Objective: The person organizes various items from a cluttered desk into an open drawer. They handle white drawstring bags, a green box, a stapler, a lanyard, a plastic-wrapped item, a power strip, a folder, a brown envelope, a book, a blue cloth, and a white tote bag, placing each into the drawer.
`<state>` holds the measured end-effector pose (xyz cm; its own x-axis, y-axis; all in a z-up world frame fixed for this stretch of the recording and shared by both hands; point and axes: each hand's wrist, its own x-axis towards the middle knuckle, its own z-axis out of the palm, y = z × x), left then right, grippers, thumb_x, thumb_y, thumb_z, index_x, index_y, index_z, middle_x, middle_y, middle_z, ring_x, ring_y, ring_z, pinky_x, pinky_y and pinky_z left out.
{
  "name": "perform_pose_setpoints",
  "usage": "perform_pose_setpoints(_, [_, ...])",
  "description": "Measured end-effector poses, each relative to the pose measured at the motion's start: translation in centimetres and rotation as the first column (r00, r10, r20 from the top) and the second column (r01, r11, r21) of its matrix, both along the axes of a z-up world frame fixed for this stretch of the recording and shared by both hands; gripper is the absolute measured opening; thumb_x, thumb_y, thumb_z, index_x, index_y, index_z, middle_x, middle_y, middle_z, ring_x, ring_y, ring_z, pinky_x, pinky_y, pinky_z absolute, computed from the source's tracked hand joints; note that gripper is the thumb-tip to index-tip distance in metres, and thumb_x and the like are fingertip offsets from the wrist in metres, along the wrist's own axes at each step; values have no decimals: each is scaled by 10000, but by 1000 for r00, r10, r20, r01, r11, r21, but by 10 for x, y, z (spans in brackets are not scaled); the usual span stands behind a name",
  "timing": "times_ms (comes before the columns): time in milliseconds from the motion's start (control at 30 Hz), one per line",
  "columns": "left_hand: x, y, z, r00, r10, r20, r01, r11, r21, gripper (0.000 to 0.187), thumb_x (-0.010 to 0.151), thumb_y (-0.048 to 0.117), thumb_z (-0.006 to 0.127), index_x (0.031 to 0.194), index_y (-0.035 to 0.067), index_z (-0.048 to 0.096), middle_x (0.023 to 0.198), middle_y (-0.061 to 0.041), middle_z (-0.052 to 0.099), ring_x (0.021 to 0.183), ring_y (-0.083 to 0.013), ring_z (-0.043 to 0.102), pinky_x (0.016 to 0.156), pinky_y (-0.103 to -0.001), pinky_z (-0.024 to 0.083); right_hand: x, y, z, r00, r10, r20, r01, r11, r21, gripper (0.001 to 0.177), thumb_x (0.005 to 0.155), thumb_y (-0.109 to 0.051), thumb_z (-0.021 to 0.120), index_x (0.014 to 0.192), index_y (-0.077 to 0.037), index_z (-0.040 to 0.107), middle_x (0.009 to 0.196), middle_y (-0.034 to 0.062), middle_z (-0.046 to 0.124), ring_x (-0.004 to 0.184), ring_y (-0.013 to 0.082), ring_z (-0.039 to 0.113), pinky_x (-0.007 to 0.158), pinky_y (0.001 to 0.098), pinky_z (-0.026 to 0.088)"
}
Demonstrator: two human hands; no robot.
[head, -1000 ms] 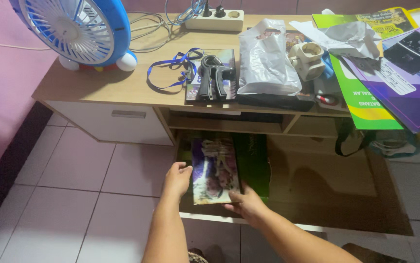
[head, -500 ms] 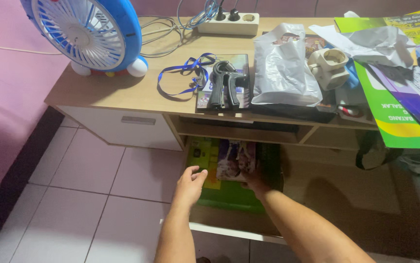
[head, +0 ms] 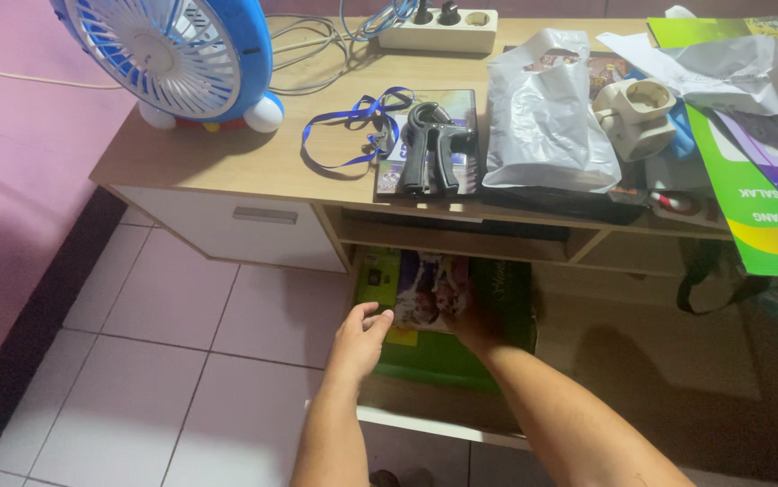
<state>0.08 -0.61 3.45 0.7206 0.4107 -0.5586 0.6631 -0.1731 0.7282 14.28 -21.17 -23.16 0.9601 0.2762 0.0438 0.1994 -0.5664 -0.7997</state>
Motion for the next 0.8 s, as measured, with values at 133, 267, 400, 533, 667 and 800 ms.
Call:
perform_pose_setpoints(133, [0, -2, 3, 1000, 20, 17, -20, 999, -32, 585, 904, 437, 660, 1428, 195, 566, 1372, -46, 681, 1299, -229, 624, 1078, -417, 491, 0, 2, 21, 1000, 22, 23, -21, 999, -43, 740, 878, -316, 764, 1460, -83, 371, 1423, 212, 503, 1260, 389, 544, 1012, 460, 492])
perform_pose_setpoints(267, [1, -2, 3, 1000, 13, 22, -12, 1000, -19, 578, 905, 433, 658, 1421, 189, 566, 1354, -46, 705, 1289, -222, 636, 1078, -409, 487, -7, 7, 54, 998, 55, 40, -51, 993, -104, 628, 884, -295, 759, 1399, -97, 459, 1355, 207, 557, 1203, 391, 580, 985, 459, 509])
perform_pose_setpoints(400, [3, -2, -5, 999, 15, 35, -14, 999, -30, 554, 912, 413, 658, 1413, 193, 572, 1341, -45, 700, 1273, -220, 636, 1063, -402, 486, -18, 5, 113, 995, 87, 52, -74, 974, -212, 520, 890, -274, 754, 1338, -111, 546, 1288, 201, 612, 1145, 394, 616, 958, 459, 525])
perform_pose_setpoints(533, [5, -2, -15, 994, 29, 104, -28, 1000, -5, 504, 908, 374, 664, 1373, 186, 611, 1307, -63, 726, 1230, -220, 669, 1035, -385, 511, -36, 7, 197, 995, 87, 45, -68, 941, -330, 418, 896, -253, 748, 1277, -125, 634, 1220, 196, 667, 1088, 397, 652, 932, 459, 541])
perform_pose_setpoints(667, [7, 3, -20, 978, 90, 186, -98, 995, 34, 449, 930, 298, 631, 1360, 169, 621, 1276, -68, 739, 1189, -221, 672, 1017, -378, 508, -37, 19, 281, 944, 72, 323, -2, 977, -211, 196, 947, -183, 690, 1128, -131, 743, 944, 152, 730, 872, 369, 718, 794, 460, 584])
perform_pose_setpoints(800, [6, 12, -13, 943, 225, 246, -227, 974, -20, 414, 955, 228, 554, 1360, 152, 603, 1257, -35, 738, 1133, -188, 678, 980, -358, 516, 1, 42, 339, 573, 64, 817, -121, 993, 7, 214, 978, -49, 676, 1192, -46, 665, 1201, 183, 688, 1189, 388, 670, 1060, 471, 568])
